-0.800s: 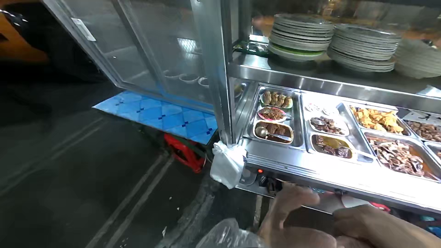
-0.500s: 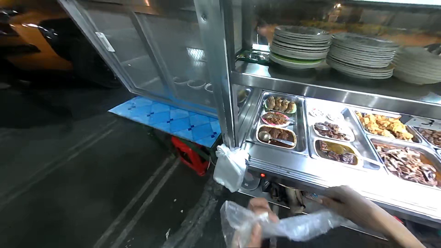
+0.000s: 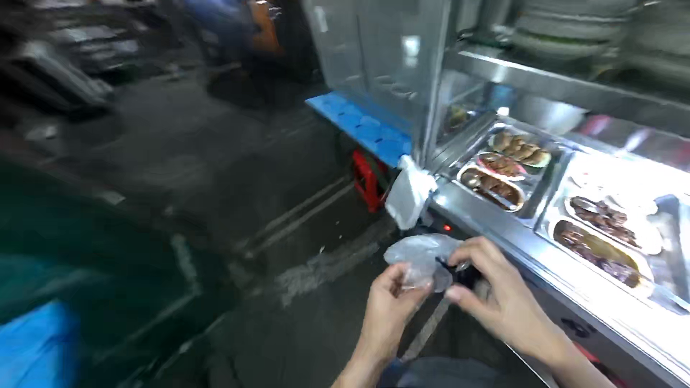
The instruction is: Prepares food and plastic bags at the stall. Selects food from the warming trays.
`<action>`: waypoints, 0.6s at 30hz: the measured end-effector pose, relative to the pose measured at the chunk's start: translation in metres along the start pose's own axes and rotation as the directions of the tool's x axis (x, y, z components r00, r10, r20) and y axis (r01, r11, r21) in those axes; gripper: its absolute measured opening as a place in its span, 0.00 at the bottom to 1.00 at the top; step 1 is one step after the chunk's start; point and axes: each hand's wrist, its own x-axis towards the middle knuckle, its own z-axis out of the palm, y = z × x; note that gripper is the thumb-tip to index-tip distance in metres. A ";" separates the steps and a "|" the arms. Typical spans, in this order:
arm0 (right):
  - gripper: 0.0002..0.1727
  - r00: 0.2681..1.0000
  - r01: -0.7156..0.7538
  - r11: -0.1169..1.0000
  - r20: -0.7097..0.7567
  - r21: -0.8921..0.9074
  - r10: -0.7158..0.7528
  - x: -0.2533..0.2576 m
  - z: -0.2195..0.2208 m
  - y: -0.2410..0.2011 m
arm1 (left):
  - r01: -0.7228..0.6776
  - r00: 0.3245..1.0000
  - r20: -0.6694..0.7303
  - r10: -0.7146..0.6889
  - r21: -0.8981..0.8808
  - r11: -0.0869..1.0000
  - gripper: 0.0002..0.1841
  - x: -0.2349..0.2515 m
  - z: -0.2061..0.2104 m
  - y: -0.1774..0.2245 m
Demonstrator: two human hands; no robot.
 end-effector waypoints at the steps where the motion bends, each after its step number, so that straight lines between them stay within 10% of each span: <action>1: 0.25 0.995 0.021 0.994 0.090 0.110 -0.031 -0.005 0.011 -0.010 | -0.072 0.997 -0.016 0.072 0.001 0.997 0.12 -0.015 0.000 0.001; 7: 0.19 0.976 0.218 0.940 -0.032 0.263 -0.218 -0.044 0.054 -0.038 | -0.229 0.923 -0.264 0.279 0.205 0.952 0.08 -0.125 -0.016 0.014; 10: 0.26 0.906 0.238 0.864 0.219 0.444 -0.362 -0.062 0.073 -0.077 | -0.224 0.899 -0.283 0.335 0.359 0.906 0.11 -0.182 -0.024 0.027; 12: 0.14 0.817 0.133 0.803 0.395 0.581 -0.421 -0.075 0.095 -0.097 | -0.206 0.869 -0.361 0.337 0.355 0.912 0.12 -0.218 -0.028 0.036; 18: 0.18 0.607 0.140 0.734 0.528 0.664 -0.594 -0.081 0.158 -0.145 | -0.203 0.712 -0.667 0.218 0.101 0.974 0.12 -0.300 -0.048 0.049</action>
